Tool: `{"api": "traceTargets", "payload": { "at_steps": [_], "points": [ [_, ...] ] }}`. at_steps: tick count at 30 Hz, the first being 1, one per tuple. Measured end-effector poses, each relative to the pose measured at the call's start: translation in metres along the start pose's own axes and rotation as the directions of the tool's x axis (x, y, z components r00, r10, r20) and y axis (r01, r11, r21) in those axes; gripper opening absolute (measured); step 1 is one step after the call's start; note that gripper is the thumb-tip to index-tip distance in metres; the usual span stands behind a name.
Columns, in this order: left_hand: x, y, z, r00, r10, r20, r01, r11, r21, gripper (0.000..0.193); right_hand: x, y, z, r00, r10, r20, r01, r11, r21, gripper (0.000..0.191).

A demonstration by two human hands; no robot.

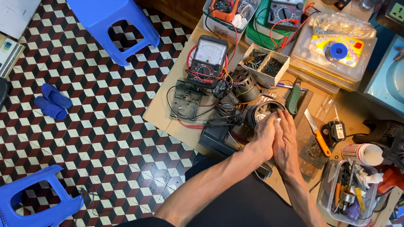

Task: The person disassembles a small motor, strips wire ends with a knife, and uses a cordless drill to tighten a screw on the motor housing. They then reassemble the motor into a black plastic housing and place the unit on the workbench.

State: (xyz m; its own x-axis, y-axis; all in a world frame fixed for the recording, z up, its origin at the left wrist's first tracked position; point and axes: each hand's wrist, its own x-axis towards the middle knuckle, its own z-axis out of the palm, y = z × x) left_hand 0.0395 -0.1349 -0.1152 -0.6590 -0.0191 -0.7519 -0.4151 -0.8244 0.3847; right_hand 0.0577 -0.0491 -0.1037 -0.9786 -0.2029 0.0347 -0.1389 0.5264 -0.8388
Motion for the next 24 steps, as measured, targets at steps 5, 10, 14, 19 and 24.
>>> {"api": "traceTargets", "payload": {
  "at_steps": [5,10,14,19,24],
  "points": [
    [-0.031,-0.018,0.002,0.991,0.052,0.124,-0.054,0.998,0.018,0.035,0.017,0.037,-0.001,0.995,-0.057,-0.087,0.060,0.998,0.034,0.050],
    [-0.047,-0.014,-0.019,0.946,0.197,0.259,-0.251,0.948,0.194,0.032,0.005,0.004,0.004,0.942,0.191,-0.274,-0.135,0.968,0.210,0.045],
    [-0.023,0.009,-0.022,0.981,0.184,0.061,-0.192,0.965,0.178,0.029,-0.009,-0.026,-0.007,0.985,0.031,-0.172,-0.002,0.986,0.167,0.040],
    [-0.010,0.002,-0.020,0.999,-0.004,-0.045,0.012,0.984,0.176,0.022,-0.021,-0.042,-0.029,0.974,-0.155,-0.164,0.142,0.986,-0.087,0.033],
    [-0.016,-0.003,-0.032,0.992,-0.116,0.051,0.115,0.993,0.027,0.018,-0.031,-0.046,-0.035,0.964,-0.187,-0.187,0.143,0.963,-0.229,0.024]
  ]
}}
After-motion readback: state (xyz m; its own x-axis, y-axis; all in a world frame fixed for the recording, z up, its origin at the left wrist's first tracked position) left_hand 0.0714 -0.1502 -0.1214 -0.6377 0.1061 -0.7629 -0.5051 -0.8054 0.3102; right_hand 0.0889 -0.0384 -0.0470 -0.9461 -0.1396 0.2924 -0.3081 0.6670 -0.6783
